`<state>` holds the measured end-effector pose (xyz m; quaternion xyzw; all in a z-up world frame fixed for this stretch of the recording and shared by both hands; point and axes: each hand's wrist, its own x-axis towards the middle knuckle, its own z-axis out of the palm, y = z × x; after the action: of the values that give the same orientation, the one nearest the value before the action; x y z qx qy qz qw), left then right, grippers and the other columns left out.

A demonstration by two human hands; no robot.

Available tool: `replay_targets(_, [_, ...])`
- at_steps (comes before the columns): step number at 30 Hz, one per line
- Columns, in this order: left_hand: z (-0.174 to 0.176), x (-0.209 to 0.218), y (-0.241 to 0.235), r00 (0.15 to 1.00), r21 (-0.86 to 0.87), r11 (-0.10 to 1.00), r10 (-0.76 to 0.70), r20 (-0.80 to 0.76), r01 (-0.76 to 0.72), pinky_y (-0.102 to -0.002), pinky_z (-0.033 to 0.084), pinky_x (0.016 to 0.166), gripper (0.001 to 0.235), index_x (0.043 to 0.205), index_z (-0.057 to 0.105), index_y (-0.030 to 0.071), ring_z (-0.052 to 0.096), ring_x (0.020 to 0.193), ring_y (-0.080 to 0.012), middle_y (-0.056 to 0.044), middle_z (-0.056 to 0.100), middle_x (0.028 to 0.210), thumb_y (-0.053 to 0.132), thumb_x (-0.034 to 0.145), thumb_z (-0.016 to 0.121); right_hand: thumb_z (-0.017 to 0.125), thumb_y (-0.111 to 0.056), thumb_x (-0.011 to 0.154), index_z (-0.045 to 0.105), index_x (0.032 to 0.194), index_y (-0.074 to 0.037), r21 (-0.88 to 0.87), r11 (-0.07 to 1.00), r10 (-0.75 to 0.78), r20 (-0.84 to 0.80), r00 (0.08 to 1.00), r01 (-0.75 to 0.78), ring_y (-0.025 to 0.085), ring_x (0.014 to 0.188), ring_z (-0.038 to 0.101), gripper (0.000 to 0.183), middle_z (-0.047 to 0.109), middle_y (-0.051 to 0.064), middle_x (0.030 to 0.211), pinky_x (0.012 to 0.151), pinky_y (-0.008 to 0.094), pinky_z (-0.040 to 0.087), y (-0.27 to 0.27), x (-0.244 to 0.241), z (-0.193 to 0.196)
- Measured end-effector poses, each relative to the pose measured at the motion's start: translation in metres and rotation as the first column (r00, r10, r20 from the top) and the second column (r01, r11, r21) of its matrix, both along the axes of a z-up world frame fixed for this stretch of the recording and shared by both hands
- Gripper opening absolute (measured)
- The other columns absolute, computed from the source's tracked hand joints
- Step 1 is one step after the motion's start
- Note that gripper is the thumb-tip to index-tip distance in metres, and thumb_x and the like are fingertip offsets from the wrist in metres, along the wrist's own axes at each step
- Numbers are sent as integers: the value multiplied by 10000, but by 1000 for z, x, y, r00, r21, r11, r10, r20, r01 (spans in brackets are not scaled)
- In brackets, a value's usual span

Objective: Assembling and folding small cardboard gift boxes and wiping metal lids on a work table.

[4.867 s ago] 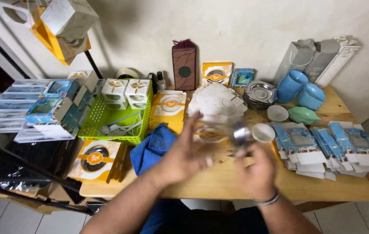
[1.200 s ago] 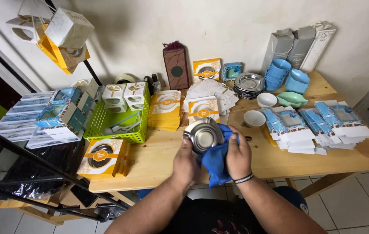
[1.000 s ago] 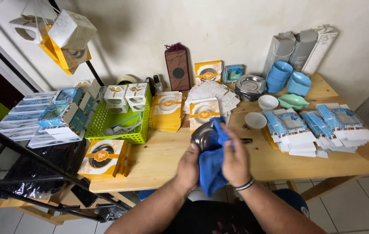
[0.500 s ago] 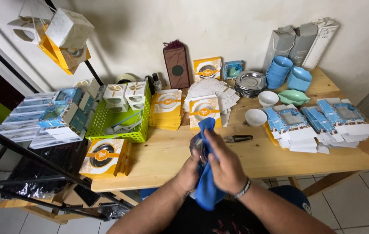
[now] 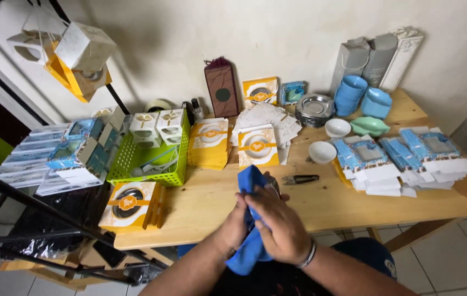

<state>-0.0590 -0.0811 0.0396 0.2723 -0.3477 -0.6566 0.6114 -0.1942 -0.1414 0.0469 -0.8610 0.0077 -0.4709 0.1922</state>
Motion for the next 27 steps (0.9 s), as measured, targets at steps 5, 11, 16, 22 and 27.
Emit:
replay_targets(5, [-6,4,-17,915,-47,935,332,-230,-351,-567,438,1140,985,1504,470,36,595,1282,-386,-251,591,1420,795,906,281,461,-97,964,577,1432,-21,-1,1000,10,71,997,-10,398,1290,589,488,631,199,1397,1101,500,437,-10,1,23])
replay_targets(11, [47,27,-7,924,-373,862,238,-300,-344,-595,397,1153,1093,1581,291,125,558,1313,-435,-306,495,1483,888,807,409,586,-60,919,723,1136,4,195,976,-118,106,987,95,350,883,763,265,770,146,938,791,440,620,-25,-6,-33])
replay_targets(16, [62,30,5,936,-364,874,232,-267,-320,-574,457,1099,1091,1545,366,100,597,1262,-444,-325,504,1468,888,794,439,497,-86,1049,724,1131,-105,630,667,-438,-100,893,398,251,1009,697,242,754,102,1029,952,419,520,-66,-4,-21])
replay_targets(22, [63,24,10,948,-415,857,232,-219,-306,-544,501,1047,1079,1524,371,77,582,1281,-435,-322,489,1474,886,810,397,342,-92,1134,652,1274,41,472,721,-513,-129,849,508,428,1197,596,366,629,283,1231,1101,467,426,-74,60,-26])
replay_targets(27, [75,67,0,721,-566,746,601,346,-350,-649,379,1075,969,1577,159,6,430,1343,-547,-419,329,1518,587,898,534,386,-7,1061,508,1339,220,229,963,-124,-97,988,143,600,1152,562,380,565,483,1233,1063,574,427,-28,120,59])
